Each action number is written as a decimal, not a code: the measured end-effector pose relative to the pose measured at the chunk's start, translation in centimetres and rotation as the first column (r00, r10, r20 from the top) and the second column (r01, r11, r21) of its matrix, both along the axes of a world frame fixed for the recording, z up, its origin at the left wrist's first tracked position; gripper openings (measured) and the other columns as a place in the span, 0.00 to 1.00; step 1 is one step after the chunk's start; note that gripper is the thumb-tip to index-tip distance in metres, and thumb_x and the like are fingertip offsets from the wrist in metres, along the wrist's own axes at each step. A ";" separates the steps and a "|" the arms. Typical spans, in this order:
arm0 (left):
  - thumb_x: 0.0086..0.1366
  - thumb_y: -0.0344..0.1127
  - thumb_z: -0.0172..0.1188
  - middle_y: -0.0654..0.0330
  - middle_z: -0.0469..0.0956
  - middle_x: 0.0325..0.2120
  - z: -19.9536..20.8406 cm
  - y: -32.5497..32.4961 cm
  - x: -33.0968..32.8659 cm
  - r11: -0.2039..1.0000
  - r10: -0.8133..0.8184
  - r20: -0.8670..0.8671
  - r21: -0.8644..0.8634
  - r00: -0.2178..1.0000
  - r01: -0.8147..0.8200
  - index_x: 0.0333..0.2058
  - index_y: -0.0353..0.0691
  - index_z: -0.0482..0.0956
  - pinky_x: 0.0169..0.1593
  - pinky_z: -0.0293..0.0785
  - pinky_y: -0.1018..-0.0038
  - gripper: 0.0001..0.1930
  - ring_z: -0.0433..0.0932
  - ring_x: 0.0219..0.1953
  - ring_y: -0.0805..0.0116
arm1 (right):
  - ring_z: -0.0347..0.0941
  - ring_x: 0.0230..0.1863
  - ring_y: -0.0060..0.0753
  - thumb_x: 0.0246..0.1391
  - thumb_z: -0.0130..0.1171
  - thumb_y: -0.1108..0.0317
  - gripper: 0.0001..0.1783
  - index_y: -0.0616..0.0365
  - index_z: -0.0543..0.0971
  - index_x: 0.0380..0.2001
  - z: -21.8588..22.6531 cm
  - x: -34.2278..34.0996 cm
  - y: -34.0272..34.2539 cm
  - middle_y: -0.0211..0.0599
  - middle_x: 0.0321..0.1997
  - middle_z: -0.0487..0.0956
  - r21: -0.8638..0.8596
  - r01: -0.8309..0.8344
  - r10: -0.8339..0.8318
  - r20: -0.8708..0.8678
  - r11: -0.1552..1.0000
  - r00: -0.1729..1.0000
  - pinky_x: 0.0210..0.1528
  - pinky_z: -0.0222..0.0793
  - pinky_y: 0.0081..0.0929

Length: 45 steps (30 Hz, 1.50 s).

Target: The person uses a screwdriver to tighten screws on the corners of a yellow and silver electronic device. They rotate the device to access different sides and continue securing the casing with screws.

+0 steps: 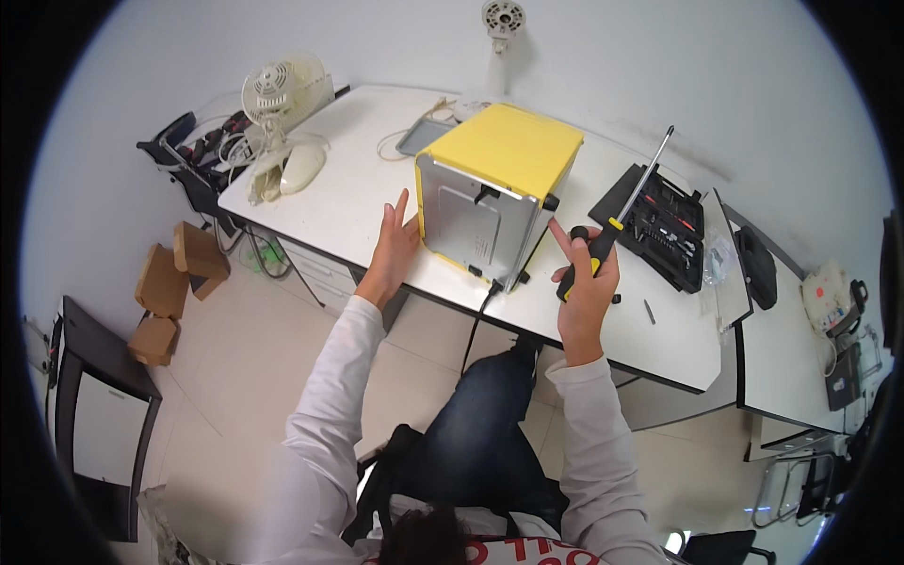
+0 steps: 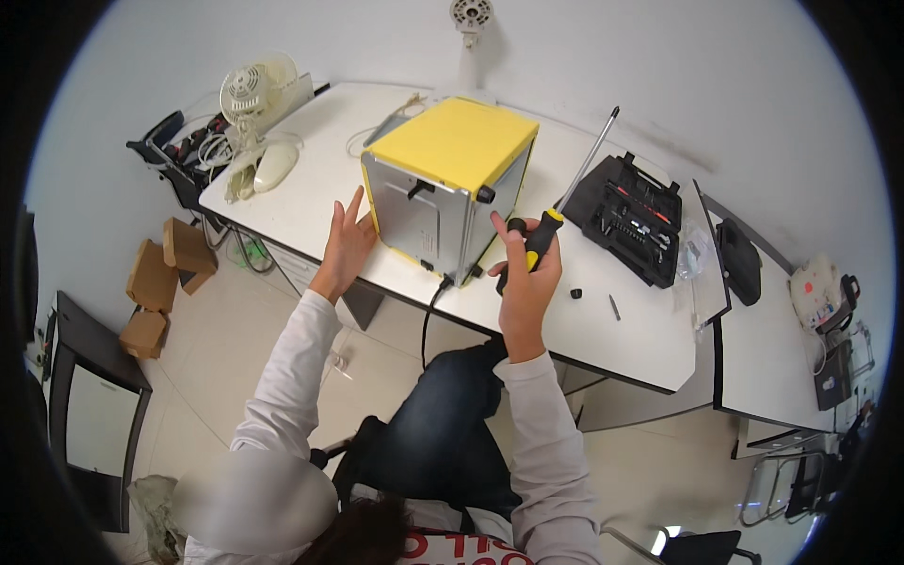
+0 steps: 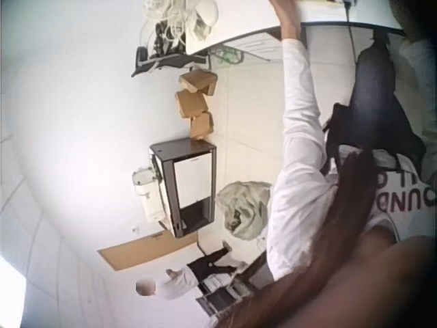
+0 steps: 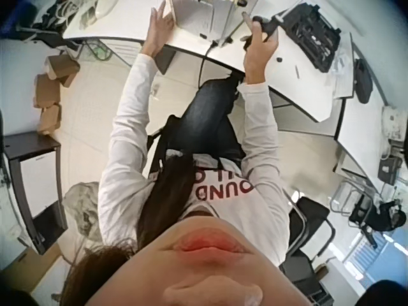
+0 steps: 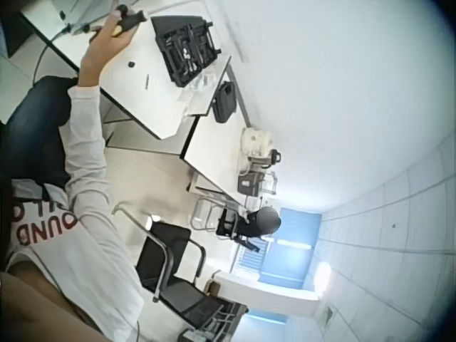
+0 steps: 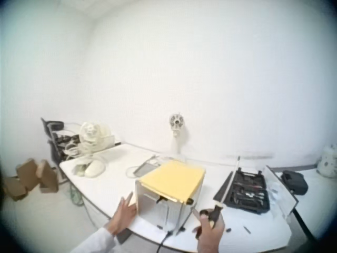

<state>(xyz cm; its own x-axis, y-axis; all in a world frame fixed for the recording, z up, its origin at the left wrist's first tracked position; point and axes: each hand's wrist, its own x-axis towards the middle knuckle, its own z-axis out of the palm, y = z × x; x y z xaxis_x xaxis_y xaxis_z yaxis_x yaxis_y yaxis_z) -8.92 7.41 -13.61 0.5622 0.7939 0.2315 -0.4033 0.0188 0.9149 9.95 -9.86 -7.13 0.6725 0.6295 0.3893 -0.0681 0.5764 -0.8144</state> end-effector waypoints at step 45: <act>0.53 0.26 0.66 0.56 0.78 0.39 -0.3 -19.5 4.0 0.831 0.390 -0.167 0.486 0.905 -0.269 0.38 0.39 0.83 0.49 0.70 0.73 0.12 0.76 0.43 0.64 | 0.67 0.29 0.15 0.54 0.58 0.77 0.15 0.60 0.70 0.45 -10.1 -5.2 -8.4 0.32 0.39 0.74 -0.166 -0.027 0.021 -0.043 0.986 0.999 0.25 0.63 0.11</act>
<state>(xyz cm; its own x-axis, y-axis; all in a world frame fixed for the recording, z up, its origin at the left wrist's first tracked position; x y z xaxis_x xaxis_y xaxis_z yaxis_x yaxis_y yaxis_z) -4.92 -12.13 -13.91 0.3716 0.7879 0.4910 -0.0697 -0.5037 0.8611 4.73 -18.22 -17.25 0.6695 0.6993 0.2506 -0.1152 0.4310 -0.8950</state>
